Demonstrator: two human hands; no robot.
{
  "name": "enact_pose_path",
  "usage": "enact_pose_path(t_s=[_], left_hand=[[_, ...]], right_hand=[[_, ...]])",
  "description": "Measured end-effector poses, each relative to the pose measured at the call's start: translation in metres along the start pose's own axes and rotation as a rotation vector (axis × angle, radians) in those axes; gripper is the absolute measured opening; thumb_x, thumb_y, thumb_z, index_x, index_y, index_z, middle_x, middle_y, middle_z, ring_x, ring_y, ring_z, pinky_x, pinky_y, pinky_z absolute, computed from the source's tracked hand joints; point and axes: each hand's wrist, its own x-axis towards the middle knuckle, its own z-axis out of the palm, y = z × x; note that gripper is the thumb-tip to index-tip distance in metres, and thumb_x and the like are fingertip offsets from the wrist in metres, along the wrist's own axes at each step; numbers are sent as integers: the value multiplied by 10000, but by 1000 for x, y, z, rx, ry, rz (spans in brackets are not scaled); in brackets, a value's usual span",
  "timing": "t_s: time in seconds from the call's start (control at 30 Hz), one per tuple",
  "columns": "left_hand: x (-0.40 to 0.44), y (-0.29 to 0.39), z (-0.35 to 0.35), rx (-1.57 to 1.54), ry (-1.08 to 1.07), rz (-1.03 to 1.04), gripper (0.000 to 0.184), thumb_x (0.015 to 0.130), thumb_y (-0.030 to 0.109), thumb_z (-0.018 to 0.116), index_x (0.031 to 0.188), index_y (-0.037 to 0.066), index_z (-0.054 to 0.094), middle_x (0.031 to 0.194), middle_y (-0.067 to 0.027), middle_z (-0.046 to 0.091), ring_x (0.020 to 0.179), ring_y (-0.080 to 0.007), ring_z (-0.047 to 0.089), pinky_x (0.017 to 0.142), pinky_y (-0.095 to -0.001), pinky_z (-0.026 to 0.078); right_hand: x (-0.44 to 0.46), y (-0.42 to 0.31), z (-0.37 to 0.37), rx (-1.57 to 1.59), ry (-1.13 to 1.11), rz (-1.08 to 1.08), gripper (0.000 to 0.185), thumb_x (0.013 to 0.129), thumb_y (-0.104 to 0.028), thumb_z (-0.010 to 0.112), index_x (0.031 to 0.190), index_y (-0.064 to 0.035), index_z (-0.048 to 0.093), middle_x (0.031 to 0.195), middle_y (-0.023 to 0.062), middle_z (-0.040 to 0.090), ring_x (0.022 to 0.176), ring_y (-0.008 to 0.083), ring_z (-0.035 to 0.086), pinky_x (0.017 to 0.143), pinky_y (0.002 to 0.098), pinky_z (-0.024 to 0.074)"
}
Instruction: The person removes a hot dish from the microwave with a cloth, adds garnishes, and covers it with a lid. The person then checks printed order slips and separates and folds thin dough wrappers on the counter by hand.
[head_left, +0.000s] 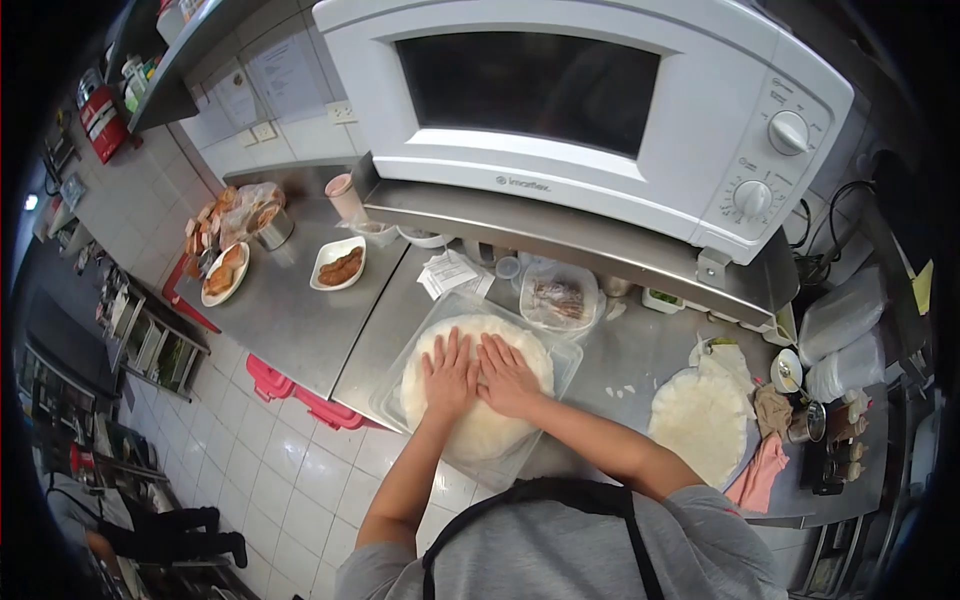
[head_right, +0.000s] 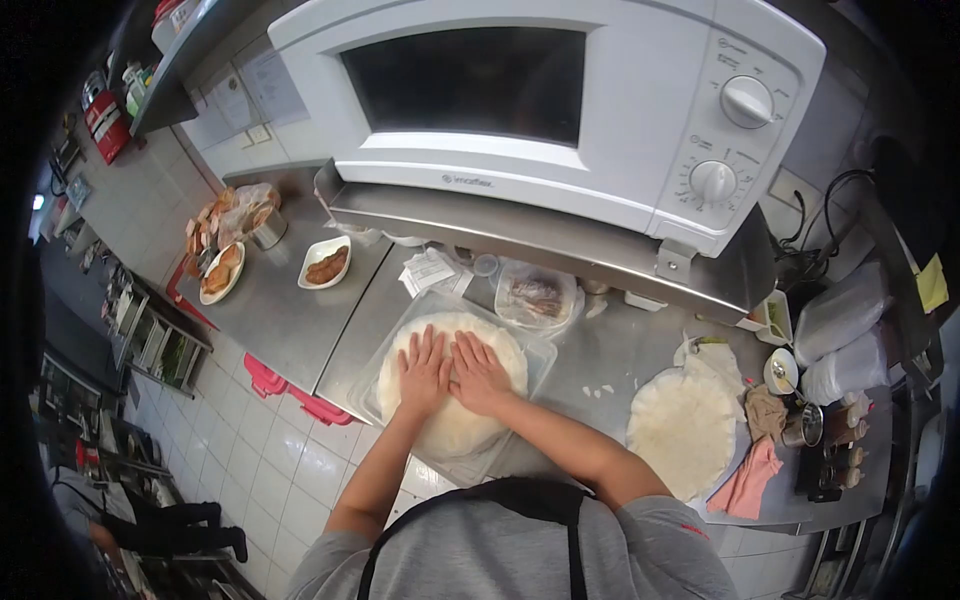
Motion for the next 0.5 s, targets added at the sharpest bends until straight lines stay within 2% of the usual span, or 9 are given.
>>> enact_pose_path(t_s=[0.07, 0.2, 0.27, 0.33, 0.37, 0.4, 0.5], left_hand=[[-4, 2, 2, 27, -5, -37, 581, 900, 428, 389, 1415, 164, 333, 1514, -98, 188, 1386, -345, 163, 1079, -570, 123], [-1, 5, 3, 40, 18, -89, 670, 836, 458, 487, 1417, 163, 331, 1505, -132, 205, 1383, -374, 151, 1077, -579, 98], [1, 7, 2, 43, -23, -100, 688, 817, 441, 522, 1416, 161, 332, 1502, -158, 196, 1382, -383, 143, 1067, -598, 96], [0, 9, -2, 74, -92, -129, 668, 860, 447, 467, 1440, 174, 278, 1514, -154, 154, 1380, -390, 142, 1061, -605, 113], [-1, 10, -3, 76, -109, -144, 645, 881, 450, 441, 1444, 188, 269, 1516, -154, 144, 1384, -385, 128, 1060, -606, 111], [-2, 8, -2, 55, -113, -150, 662, 879, 471, 442, 1437, 154, 280, 1516, -154, 142, 1384, -386, 126, 1057, -615, 103], [-8, 44, -16, 16, -146, -189, 608, 909, 420, 412, 1439, 158, 271, 1526, -127, 120, 1394, -385, 75, 1040, -650, 30]], right_hand=[[-1, 0, -2, 12, -50, 53, 762, 842, -471, 465, 1385, 33, 287, 1487, 188, 187, 1393, 320, 127, 1117, 438, 126], [-12, 18, 2, 159, -84, 209, 943, 787, -594, 523, 1420, 21, 191, 1514, 166, 101, 1406, 312, 60, 1128, 440, 88], [-24, 28, -18, 130, -227, 242, 969, 784, -603, 532, 1425, 24, 165, 1517, 167, 86, 1404, 318, 61, 1128, 445, 88], [-38, 36, -44, 148, -401, 295, 950, 798, -609, 517, 1422, 24, 185, 1516, 182, 72, 1403, 328, 40, 1122, 458, 111], [-52, 42, -70, 292, -468, 317, 921, 822, -607, 493, 1420, 26, 194, 1506, 193, 111, 1400, 323, 74, 1120, 445, 131], [-65, 42, -98, 441, -534, 320, 893, 846, -605, 470, 1418, 27, 203, 1496, 205, 149, 1397, 318, 108, 1118, 431, 150], [-127, 82, -186, 696, -643, 2, 817, 887, -549, 471, 1411, 29, 227, 1454, 210, 273, 1358, 296, 258, 1098, 394, 228]])
